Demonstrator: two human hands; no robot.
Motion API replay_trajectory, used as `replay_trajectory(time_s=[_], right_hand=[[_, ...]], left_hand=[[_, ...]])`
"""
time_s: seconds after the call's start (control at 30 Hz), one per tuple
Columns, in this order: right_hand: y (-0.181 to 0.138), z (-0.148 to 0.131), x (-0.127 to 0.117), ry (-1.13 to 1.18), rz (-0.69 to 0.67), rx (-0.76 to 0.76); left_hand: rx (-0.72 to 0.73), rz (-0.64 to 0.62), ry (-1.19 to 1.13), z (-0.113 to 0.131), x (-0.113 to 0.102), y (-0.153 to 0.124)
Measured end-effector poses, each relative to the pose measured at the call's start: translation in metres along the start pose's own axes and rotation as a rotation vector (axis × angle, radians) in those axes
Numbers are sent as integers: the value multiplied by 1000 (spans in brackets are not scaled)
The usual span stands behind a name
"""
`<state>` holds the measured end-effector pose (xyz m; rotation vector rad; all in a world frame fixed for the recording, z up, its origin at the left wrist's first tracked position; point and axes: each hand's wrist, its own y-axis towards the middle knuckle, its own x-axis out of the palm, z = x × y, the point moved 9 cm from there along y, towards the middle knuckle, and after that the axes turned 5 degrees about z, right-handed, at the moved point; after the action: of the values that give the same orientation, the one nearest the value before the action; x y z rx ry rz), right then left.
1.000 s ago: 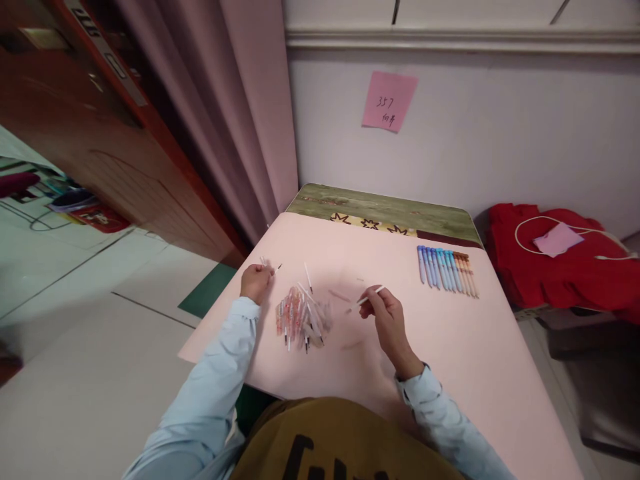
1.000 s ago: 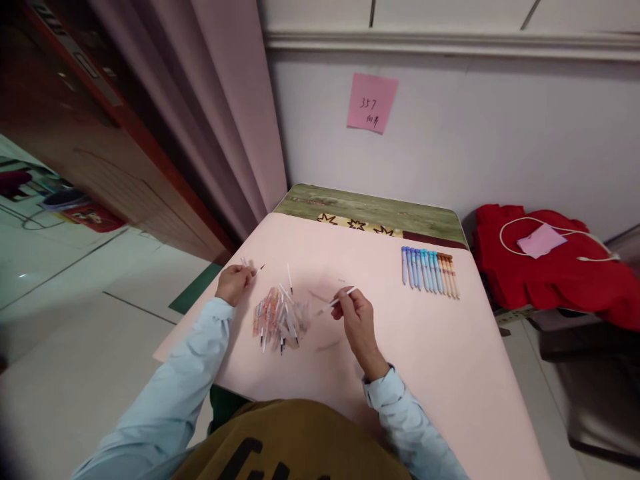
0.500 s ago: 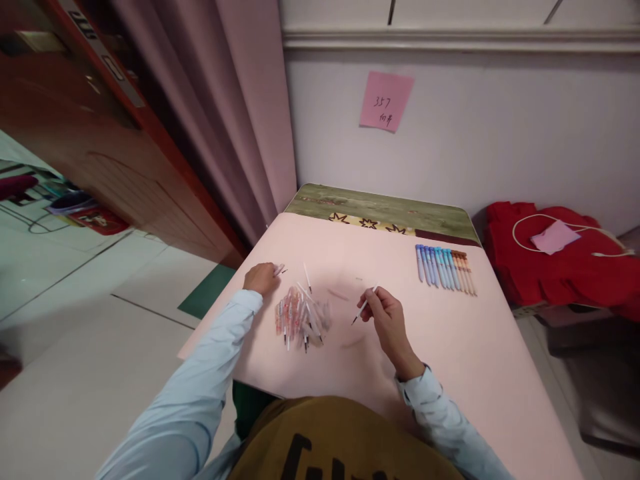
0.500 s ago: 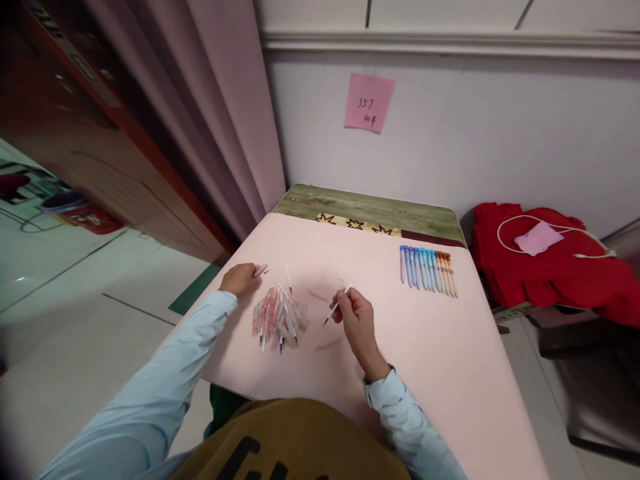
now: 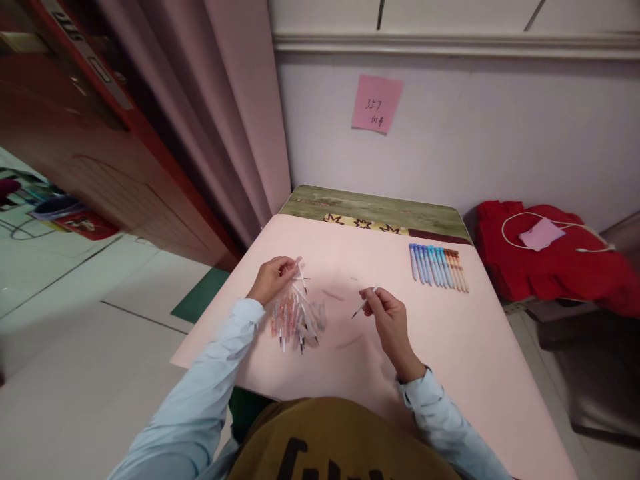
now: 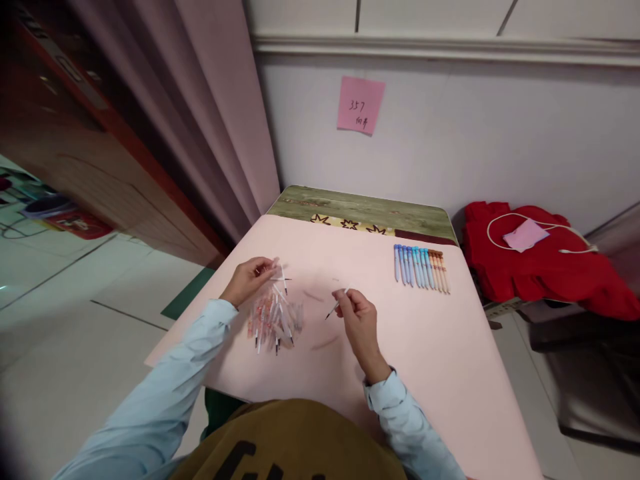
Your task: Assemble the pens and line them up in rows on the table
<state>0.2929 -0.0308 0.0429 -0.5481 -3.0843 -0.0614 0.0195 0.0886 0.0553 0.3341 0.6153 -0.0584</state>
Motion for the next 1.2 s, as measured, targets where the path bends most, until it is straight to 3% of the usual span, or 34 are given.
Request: replay_trajectory(time_s=[0.13,0.23,0.3,0.4,0.47,0.67,0.8,0.87,0.97,1.07,1.2], right_hand=[[2,1,1,15,17,-7],[1,8,4,107,16,22],[0,14,5,131,4,50],[-4,20,3,126,-16,78],[-7,20,0,119,-20,80],[-12,20,-15,121,3,88],[-13,20,-18,122,18,84],[-15,18,-18,106,19,66],[-17,12,-21,36,57,-4],[-19,9,-26,13,109,-64],[-26,7,-31,118,178,-81]], left_hand=[[-180,257,-422,-6,-9,-18],[-241,422,-391,-22,-18,-28],[-261,358,-315,-35,-12,-22],[-224,42,-309,-47,18,-7],[-176,-50,-304,-50,30,-2],[-138,-102,-279,-52,46,-10],[-150,-113,-274,-43,43,-14],[-130,-36,-293,-29,33,-12],[-135,195,-351,-4,12,-17],[-333,369,-672,10,13,-39],[-723,314,-1229,29,64,-77]])
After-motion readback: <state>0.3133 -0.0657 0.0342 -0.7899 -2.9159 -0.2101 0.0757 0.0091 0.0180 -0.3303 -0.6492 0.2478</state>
